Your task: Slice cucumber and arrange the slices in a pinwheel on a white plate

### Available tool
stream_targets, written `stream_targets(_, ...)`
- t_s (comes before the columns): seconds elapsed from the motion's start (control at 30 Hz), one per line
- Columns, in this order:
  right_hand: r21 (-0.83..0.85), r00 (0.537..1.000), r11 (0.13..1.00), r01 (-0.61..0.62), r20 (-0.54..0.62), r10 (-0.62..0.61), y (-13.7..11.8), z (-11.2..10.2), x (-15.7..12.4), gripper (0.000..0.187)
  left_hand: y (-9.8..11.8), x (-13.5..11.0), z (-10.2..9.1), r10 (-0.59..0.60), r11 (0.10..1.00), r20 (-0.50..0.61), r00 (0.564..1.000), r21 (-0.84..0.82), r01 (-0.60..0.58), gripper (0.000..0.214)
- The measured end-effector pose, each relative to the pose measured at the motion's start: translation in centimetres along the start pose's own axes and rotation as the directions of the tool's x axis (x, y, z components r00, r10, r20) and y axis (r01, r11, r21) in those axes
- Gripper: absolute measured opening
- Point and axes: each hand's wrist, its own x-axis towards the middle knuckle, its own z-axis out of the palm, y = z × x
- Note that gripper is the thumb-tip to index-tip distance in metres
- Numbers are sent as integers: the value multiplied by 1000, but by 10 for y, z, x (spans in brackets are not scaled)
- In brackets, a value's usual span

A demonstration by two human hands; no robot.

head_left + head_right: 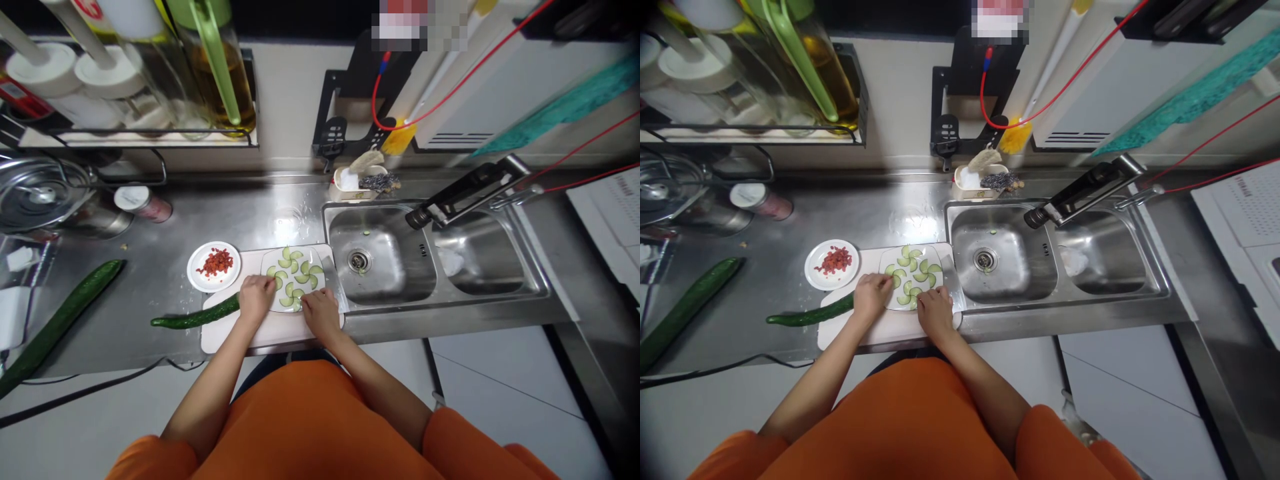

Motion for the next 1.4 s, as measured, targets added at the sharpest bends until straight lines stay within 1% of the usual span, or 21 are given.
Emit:
stream_targets(0.2, 6, 1000, 1000, -4, 1, 4, -1, -1, 0, 19, -1, 0, 0, -25, 1000, 16, 1000, -17, 25, 25)
stream_targets(0.4, 5, 1000, 1000, -4, 15, 4, -1, 0, -1, 20, -1, 0, 0, -12, 999, -12, 1000, -45, 11, 23)
stream_targets(0.6, -7, 1000, 1000, -6, 18, 6, 0, 3, -1, 20, 0, 2, -1, 29, 999, -16, 999, -41, -30, 21)
stream_targets(0.77, -14, 999, 1000, -14, 39, 15, -1, 2, -1, 18, -2, 5, -2, 58, 998, 25, 998, -15, -57, 21)
stream_targets(0.9, -22, 999, 1000, -13, 48, 14, -2, 2, -1, 18, 0, 6, -4, 28, 1000, 47, 998, 4, -28, 21)
stream_targets(1.03, -17, 999, 1000, -10, 34, 11, -2, 2, -2, 17, 2, 6, -6, 2, 1000, 42, 999, 18, -3, 23)
stream_targets(1.4, 13, 1000, 1000, -2, 18, 2, -4, 1, -1, 18, 3, 5, -10, -1, 1000, 27, 1000, 25, 1, 18)
